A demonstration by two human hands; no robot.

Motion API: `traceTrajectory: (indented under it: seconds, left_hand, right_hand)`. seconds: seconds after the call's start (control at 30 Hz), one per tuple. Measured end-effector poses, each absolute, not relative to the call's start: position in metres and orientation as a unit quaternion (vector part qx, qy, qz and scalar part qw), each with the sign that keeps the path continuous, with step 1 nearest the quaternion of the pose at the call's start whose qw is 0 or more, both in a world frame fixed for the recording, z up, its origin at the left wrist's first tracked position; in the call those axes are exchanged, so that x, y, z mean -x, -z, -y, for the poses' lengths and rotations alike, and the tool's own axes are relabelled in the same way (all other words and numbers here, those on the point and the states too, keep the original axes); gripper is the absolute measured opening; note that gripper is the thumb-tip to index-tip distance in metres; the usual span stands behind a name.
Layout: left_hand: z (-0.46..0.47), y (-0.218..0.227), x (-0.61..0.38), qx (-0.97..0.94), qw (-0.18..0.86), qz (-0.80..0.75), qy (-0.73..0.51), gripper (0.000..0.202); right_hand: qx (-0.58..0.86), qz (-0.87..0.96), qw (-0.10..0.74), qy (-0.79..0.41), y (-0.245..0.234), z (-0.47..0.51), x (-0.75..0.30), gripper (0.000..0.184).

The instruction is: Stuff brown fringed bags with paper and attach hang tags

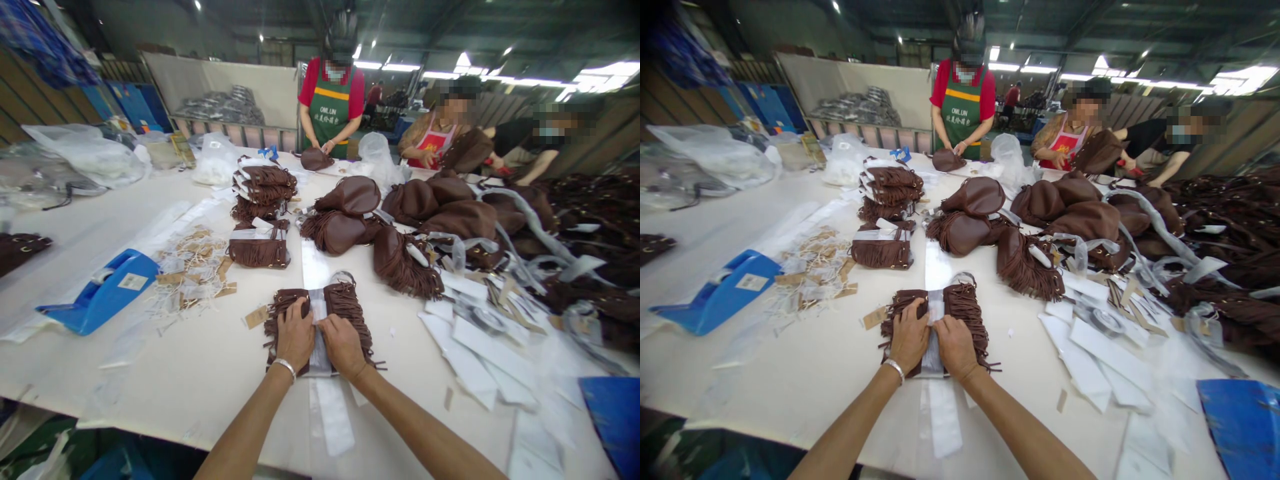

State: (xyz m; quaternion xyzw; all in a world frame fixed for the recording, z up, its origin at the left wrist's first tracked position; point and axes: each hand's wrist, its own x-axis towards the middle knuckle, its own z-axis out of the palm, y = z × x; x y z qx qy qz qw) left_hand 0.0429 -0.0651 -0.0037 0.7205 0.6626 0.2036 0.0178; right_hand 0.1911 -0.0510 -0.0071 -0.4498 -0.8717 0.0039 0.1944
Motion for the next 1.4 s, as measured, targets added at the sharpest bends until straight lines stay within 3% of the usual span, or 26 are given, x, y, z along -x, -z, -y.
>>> traceTrajectory:
  seconds: [0.97, 1.4]
  left_hand:
    - [0.058, 0.007, -0.034, -0.705, 0.042, -0.676, -0.21, 0.029]
    - [0.056, 0.005, -0.033, -0.696, 0.05, -0.681, -0.223, 0.026]
  right_hand:
    - [0.386, 0.92, 0.051, 0.033, -0.003, 0.048, -0.185, 0.007]
    - [0.351, 0.935, -0.007, 0.048, -0.006, 0.053, -0.176, 0.015]
